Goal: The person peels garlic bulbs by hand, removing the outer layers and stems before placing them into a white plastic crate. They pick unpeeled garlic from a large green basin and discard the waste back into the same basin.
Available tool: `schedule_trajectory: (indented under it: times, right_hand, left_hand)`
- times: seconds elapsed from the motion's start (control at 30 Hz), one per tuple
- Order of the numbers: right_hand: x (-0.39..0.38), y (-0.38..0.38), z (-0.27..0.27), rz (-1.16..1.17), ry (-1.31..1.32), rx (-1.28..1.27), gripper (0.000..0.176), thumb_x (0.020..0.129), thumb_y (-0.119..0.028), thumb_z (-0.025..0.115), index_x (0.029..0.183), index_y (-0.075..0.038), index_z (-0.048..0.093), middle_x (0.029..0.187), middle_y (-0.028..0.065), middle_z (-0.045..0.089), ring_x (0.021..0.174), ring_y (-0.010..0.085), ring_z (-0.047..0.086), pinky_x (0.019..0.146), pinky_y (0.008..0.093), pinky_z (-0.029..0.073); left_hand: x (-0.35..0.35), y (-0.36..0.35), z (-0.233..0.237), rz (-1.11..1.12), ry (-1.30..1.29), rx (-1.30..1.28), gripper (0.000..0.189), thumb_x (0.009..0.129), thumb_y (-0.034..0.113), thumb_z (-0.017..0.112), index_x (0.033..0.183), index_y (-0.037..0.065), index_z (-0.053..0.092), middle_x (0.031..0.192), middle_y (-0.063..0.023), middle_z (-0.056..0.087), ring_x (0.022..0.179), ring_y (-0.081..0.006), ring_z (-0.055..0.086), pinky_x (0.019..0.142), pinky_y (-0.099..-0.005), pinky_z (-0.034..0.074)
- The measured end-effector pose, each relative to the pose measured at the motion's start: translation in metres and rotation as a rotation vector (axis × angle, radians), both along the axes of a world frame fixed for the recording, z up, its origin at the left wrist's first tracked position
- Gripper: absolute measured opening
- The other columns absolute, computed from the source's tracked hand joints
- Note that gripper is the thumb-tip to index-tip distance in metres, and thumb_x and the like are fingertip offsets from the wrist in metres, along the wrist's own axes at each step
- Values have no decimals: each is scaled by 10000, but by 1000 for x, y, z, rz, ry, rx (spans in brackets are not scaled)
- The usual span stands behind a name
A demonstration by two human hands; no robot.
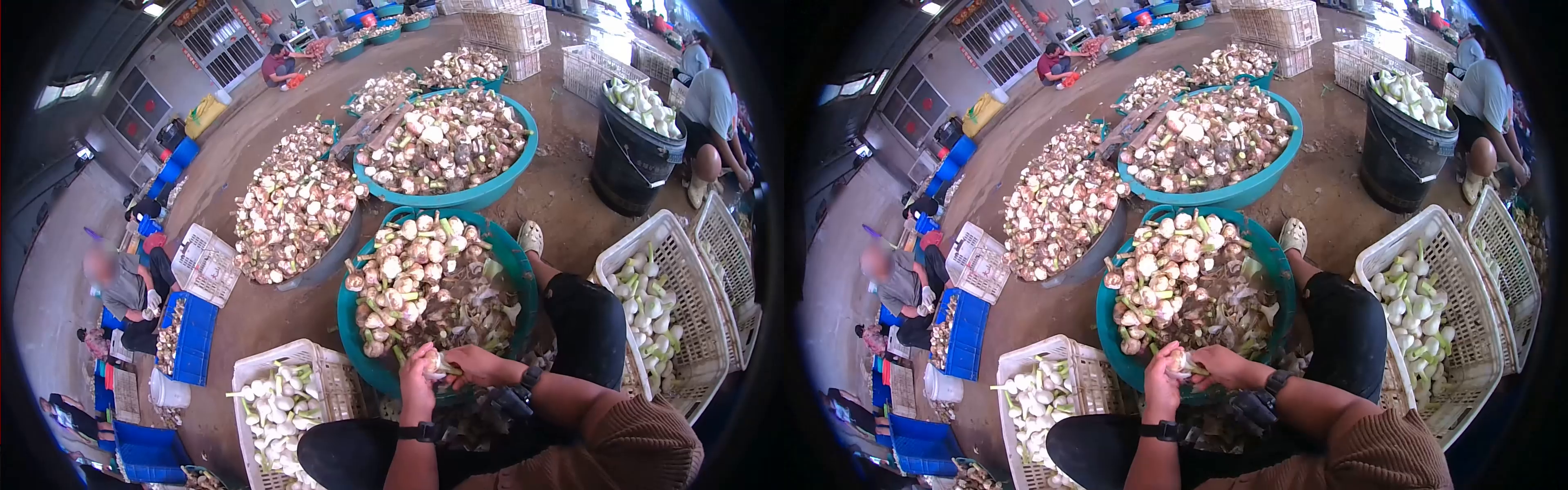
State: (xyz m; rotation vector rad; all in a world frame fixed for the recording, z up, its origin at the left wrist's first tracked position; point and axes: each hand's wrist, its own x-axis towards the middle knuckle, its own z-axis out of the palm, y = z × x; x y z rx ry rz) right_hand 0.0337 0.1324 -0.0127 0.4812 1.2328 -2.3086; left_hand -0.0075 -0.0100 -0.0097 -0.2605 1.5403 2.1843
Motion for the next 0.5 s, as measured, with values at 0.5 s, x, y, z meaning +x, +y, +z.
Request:
schedule_trajectory:
  times: [0.5]
  right_hand:
    - [-3, 34, -5, -97, -99, 211, 195, 873, -174, 513, 952, -20, 603, 770, 39, 598, 612, 108, 537, 515, 247, 451]
  left_hand:
    - [20, 10, 35, -441, 1388, -1075, 301, 734, 21, 591, 1035, 5, 593, 1173, -201, 520, 1129, -334, 470, 951, -373, 376]
